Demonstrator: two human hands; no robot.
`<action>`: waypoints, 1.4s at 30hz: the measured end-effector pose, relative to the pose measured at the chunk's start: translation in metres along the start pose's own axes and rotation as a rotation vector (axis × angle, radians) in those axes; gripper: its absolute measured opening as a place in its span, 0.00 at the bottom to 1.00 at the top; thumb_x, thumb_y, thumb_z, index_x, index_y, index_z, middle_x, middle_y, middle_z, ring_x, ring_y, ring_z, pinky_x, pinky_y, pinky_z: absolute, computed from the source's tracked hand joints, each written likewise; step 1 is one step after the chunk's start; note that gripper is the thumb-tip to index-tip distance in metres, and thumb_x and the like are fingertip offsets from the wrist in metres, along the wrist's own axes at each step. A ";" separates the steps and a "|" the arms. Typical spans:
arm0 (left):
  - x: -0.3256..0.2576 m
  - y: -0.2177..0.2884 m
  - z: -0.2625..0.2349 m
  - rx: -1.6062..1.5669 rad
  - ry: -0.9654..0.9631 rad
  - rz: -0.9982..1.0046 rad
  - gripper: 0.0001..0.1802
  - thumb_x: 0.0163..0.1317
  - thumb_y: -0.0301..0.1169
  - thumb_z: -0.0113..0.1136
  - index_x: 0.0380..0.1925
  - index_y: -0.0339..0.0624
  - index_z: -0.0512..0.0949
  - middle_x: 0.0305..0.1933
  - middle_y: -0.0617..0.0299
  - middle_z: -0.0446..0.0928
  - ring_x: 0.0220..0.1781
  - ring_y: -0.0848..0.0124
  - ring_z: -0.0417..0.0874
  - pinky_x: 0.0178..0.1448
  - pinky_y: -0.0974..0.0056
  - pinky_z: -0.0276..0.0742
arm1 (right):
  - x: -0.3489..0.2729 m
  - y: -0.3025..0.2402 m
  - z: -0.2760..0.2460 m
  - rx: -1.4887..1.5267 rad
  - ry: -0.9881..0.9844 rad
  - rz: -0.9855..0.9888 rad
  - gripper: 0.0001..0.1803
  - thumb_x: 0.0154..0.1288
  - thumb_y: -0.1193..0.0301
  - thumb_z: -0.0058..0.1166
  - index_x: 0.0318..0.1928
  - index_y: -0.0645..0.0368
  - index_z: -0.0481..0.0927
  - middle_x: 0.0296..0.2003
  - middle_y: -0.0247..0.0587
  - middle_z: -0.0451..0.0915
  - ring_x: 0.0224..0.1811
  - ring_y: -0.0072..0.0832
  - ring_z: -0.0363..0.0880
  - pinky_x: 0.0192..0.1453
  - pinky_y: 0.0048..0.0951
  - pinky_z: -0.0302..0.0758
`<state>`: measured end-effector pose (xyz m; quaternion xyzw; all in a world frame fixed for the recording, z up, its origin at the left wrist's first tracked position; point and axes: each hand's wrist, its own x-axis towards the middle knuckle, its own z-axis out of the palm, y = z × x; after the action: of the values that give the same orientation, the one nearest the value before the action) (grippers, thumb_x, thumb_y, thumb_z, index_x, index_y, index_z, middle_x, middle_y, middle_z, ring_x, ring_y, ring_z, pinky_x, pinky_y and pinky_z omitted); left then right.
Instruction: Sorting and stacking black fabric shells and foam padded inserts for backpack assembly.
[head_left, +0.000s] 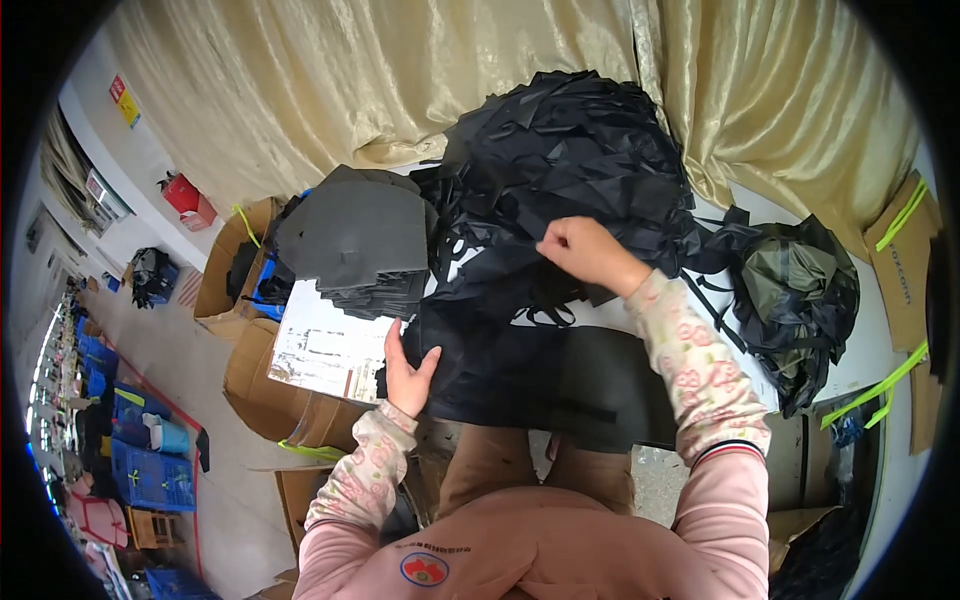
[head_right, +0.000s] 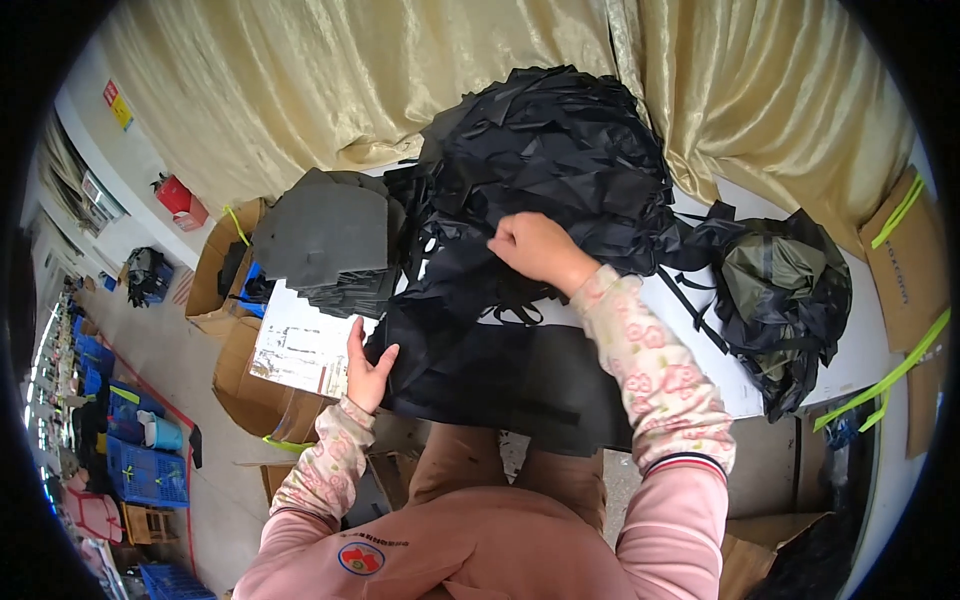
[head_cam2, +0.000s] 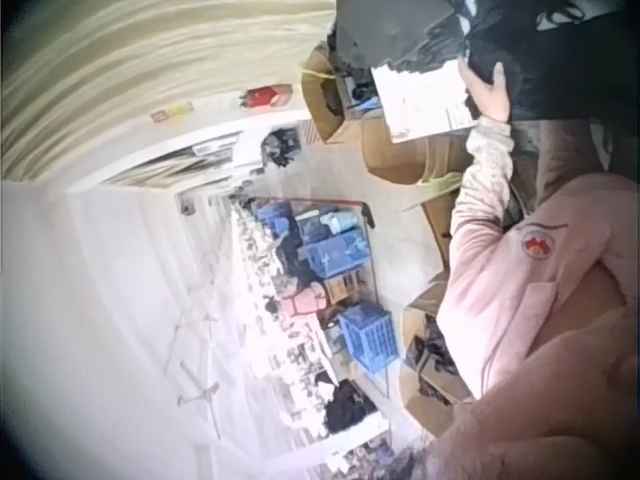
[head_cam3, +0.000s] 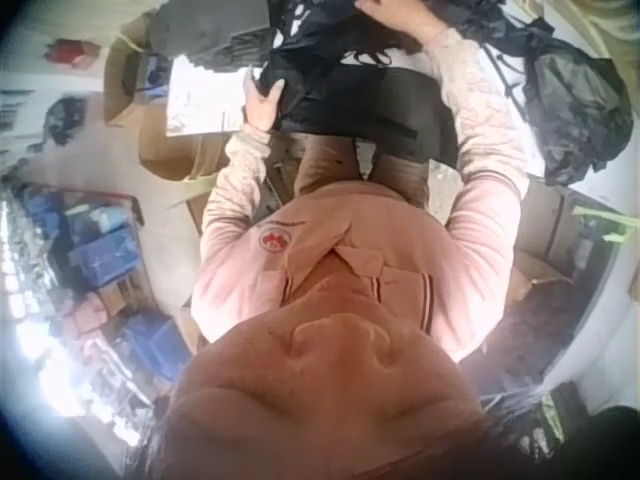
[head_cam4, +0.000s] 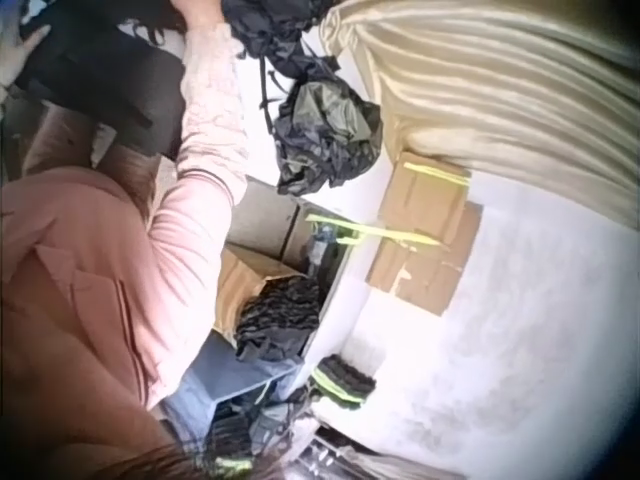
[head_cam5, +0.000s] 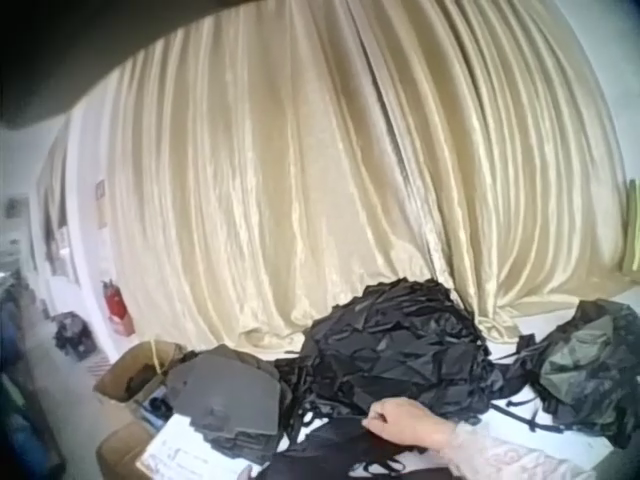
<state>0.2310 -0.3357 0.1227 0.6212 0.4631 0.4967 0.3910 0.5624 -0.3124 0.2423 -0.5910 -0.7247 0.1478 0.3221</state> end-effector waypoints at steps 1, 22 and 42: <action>0.000 0.020 0.007 0.355 0.040 0.334 0.32 0.56 0.26 0.64 0.61 0.37 0.65 0.60 0.52 0.69 0.58 0.63 0.73 0.59 0.65 0.70 | 0.005 -0.012 -0.015 0.204 -0.073 -0.022 0.13 0.61 0.64 0.58 0.27 0.62 0.79 0.16 0.39 0.76 0.20 0.30 0.76 0.26 0.34 0.73; 0.035 0.046 0.005 0.158 0.025 0.479 0.10 0.45 0.17 0.58 0.29 0.38 0.71 0.30 0.61 0.72 0.34 0.70 0.73 0.41 0.67 0.70 | -0.083 -0.117 -0.156 0.949 0.364 0.069 0.11 0.66 0.67 0.56 0.42 0.61 0.80 0.37 0.33 0.81 0.37 0.20 0.80 0.36 0.26 0.81; 0.010 -0.024 -0.036 0.827 -0.762 0.491 0.10 0.49 0.20 0.62 0.33 0.44 0.77 0.33 0.57 0.75 0.41 0.55 0.78 0.46 0.55 0.73 | -0.299 -0.013 -0.018 -0.328 0.192 0.319 0.24 0.56 0.68 0.63 0.53 0.61 0.74 0.50 0.48 0.77 0.51 0.43 0.75 0.56 0.40 0.72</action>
<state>0.1916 -0.3187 0.1094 0.9439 0.2885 0.0943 0.1300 0.5923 -0.6034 0.1755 -0.7537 -0.6025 0.0201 0.2617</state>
